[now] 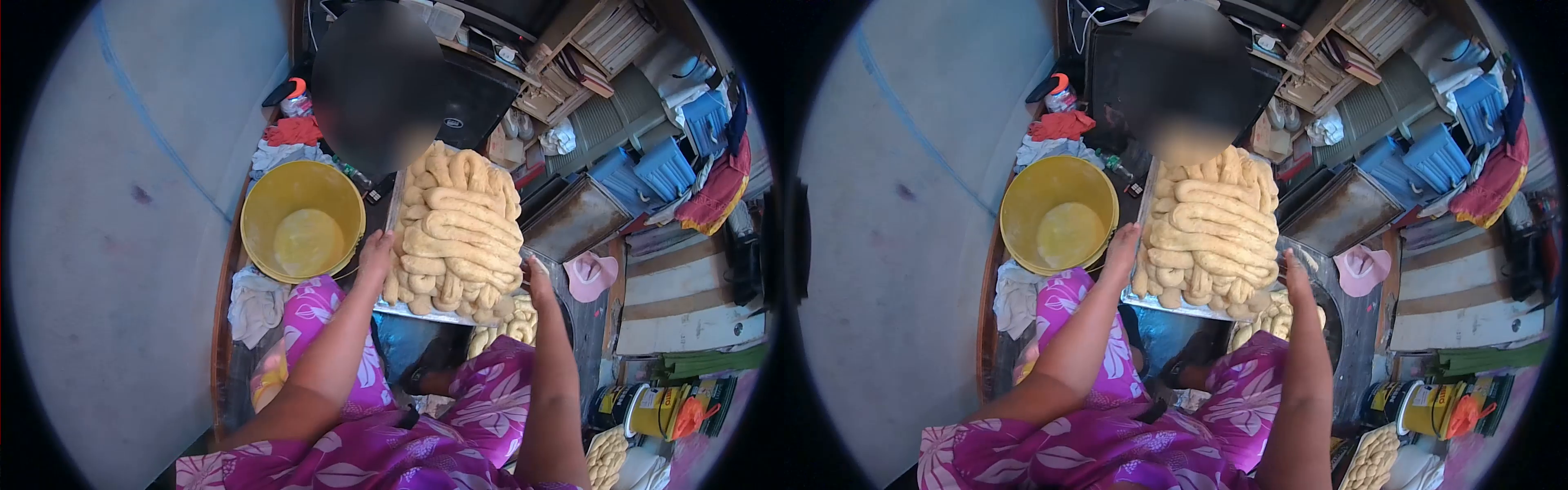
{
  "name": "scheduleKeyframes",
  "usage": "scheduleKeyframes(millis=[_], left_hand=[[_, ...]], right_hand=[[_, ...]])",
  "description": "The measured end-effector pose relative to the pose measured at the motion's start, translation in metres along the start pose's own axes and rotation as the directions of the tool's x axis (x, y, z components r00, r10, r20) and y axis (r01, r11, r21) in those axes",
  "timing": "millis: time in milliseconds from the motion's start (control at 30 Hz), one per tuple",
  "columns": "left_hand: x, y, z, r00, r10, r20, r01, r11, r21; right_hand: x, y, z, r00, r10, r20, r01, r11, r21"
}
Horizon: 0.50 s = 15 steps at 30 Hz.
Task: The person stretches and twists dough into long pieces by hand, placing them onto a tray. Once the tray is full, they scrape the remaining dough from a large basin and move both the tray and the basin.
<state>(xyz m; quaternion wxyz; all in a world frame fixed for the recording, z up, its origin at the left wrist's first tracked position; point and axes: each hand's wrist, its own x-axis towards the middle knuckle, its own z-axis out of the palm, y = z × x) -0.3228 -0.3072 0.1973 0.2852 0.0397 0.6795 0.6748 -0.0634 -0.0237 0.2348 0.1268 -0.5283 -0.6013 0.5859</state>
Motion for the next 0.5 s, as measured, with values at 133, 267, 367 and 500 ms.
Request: scheduleKeyframes(millis=[133,267,367,500], left_hand=[[0.0,0.012,-0.01,0.996,-0.019,0.087,0.022,0.999,-0.034],[0.012,0.026,-0.008,0.987,-0.087,0.135,0.06,0.98,0.192],[0.047,0.015,-0.001,0.987,-0.035,0.154,-0.011,0.956,0.293],[0.063,0.024,0.015,0.999,0.046,0.009,-0.044,0.868,0.495]], right_hand=[[0.047,0.019,0.018,0.981,0.033,0.193,-0.103,0.926,0.362],[0.072,0.014,0.031,0.902,0.11,0.418,-0.324,0.813,0.484],[0.056,-0.017,0.035,0.871,0.171,0.46,-0.366,0.852,0.374],[0.018,0.047,0.008,0.905,0.161,0.394,-0.323,0.863,0.388]])
